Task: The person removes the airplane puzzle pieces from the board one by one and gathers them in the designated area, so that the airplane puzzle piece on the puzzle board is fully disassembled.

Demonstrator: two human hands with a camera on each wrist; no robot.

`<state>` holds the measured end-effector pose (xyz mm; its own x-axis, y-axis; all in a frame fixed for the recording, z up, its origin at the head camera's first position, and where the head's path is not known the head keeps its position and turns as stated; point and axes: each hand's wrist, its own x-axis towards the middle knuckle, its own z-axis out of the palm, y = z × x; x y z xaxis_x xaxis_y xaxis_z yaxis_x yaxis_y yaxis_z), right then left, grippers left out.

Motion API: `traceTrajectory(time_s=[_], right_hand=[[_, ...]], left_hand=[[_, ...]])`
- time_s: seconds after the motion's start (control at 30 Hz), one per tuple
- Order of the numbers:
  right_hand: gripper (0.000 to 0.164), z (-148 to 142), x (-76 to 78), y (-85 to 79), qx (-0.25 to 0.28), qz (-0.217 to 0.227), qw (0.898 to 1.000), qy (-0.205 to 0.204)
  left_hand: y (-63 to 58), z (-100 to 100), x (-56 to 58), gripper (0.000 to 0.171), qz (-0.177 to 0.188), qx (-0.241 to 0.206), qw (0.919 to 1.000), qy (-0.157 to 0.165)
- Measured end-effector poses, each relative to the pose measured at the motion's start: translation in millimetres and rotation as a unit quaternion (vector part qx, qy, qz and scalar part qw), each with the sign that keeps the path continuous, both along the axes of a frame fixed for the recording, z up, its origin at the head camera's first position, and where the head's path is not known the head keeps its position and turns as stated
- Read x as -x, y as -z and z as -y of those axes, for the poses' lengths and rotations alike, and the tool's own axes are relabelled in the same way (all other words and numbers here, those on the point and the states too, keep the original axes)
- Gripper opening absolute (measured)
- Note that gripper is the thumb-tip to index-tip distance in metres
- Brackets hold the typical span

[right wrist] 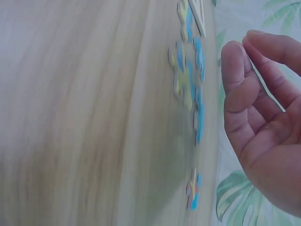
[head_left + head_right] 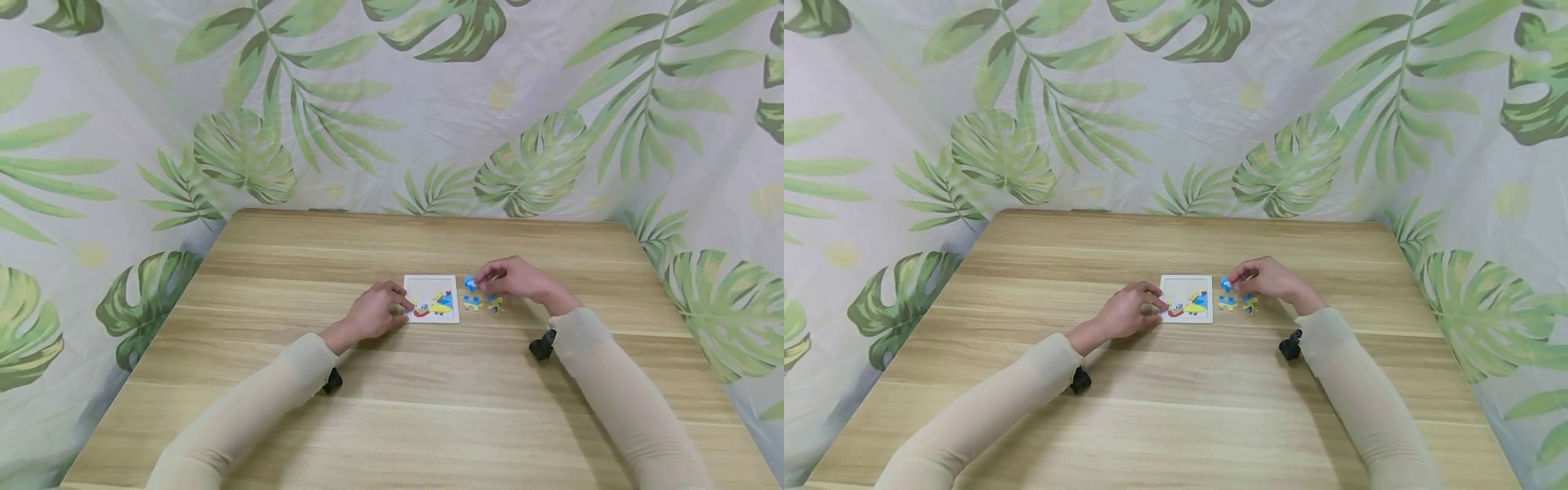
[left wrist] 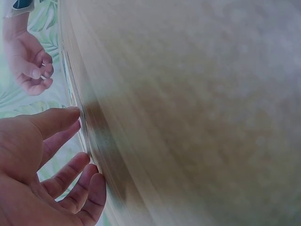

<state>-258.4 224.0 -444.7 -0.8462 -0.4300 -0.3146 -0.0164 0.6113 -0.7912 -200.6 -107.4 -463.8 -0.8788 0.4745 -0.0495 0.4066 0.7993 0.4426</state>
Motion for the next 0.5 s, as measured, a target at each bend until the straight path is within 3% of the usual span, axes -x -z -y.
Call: traceTrajectory(time_s=[0.5], right_hand=[[0.027,30,2.2,-0.9,0.009,-0.011,1.000,-0.017]], left_hand=[[1.1,0,0.2,0.021,-0.004,-0.001,1.0000,0.000]])
